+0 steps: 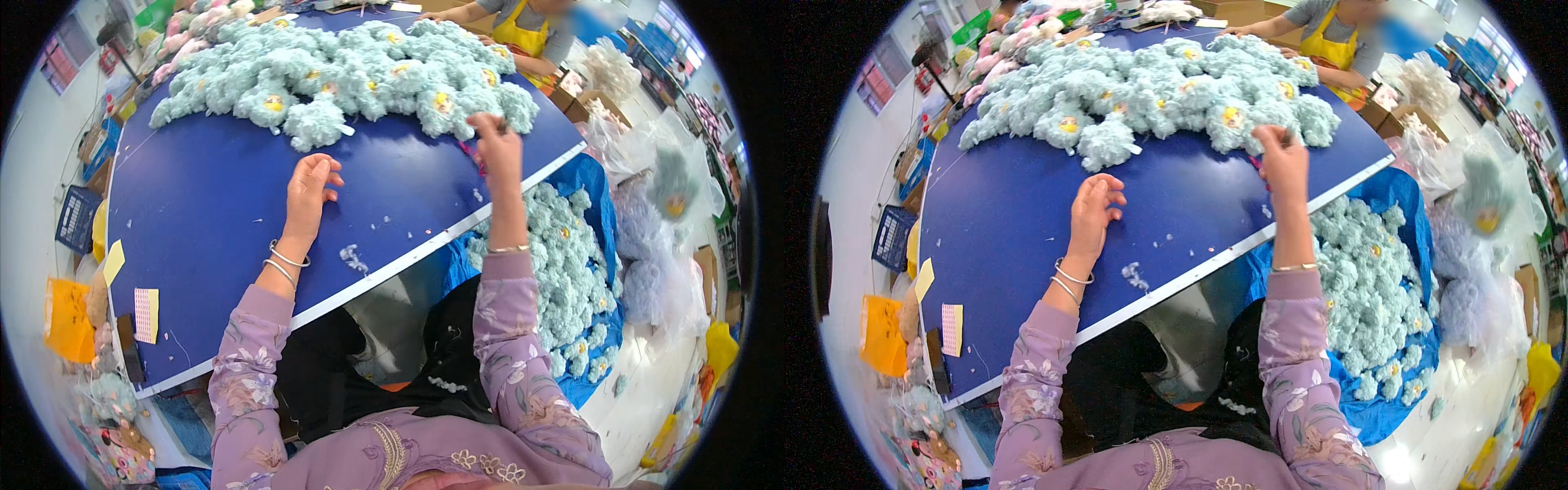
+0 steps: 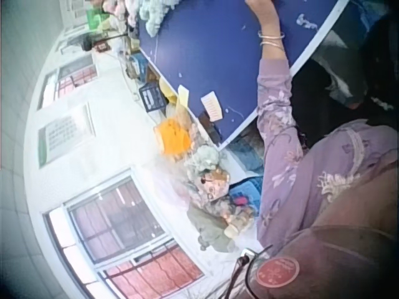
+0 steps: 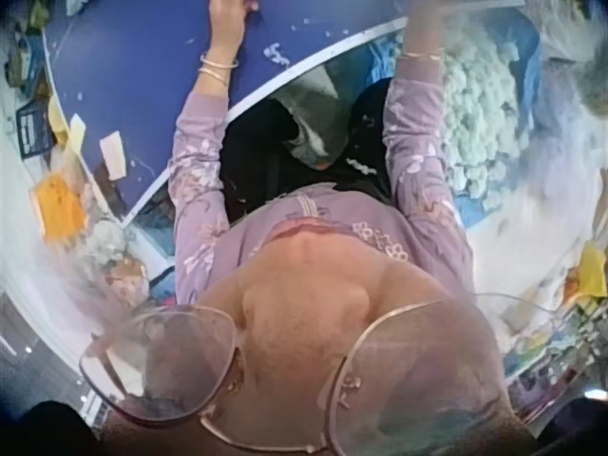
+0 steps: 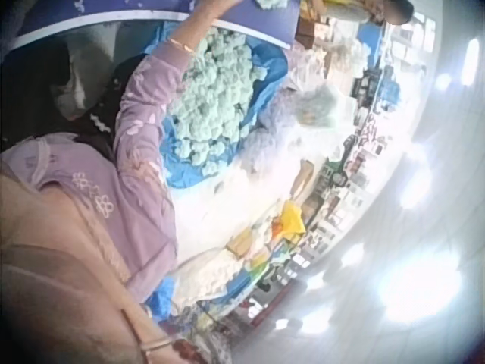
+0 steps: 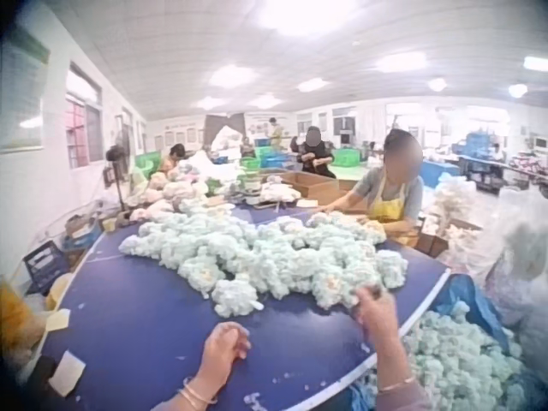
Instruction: The person trims the fur on small light-blue stuffed toys using shears. They pick up each toy, snip stray fibers, and place the finished items on a blue table. The process is repeated continuously.
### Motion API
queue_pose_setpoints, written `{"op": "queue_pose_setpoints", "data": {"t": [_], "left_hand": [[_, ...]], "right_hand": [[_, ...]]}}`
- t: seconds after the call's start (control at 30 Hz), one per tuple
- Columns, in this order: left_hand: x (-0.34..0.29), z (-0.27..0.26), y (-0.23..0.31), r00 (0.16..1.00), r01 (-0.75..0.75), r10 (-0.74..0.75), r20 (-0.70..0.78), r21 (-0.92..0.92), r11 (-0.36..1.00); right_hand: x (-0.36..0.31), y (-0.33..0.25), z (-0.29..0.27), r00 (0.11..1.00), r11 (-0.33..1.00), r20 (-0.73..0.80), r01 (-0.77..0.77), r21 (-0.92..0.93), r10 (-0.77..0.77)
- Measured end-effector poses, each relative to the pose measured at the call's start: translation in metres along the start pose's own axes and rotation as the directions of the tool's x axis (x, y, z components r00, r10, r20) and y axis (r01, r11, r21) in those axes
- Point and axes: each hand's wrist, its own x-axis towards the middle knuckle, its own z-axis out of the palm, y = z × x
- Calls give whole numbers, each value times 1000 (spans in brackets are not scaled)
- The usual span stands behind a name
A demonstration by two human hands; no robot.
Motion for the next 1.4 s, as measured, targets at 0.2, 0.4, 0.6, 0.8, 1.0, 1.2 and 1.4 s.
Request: {"op": "queue_pose_setpoints", "data": {"t": [0.2,0.4,0.6,0.8,1.0,1.2,1.4], "left_hand": [[64,5,14,708,-418,668,230,899,134],[105,-23,-16,853,-302,465,239,951,64],[33,17,-6,787,-589,440,433,741,323],[-9,37,7,758,-644,472,450,634,429],[-21,25,12,905,-414,317,284,414,811],[-16,38,7,755,-628,427,498,736,253],[-27,45,13,909,-386,285,303,358,850]], "right_hand": [[-10,40,28,972,997,225,-60,-56,71],[-35,43,57,901,1000,434,18,-8,-13],[-41,33,59,864,977,464,-131,-170,196],[-61,10,57,644,948,726,-315,-39,243],[-72,21,69,667,952,718,-304,20,198],[-70,23,58,567,886,755,-462,-39,329],[-78,48,86,812,986,579,-23,167,-79]]}}
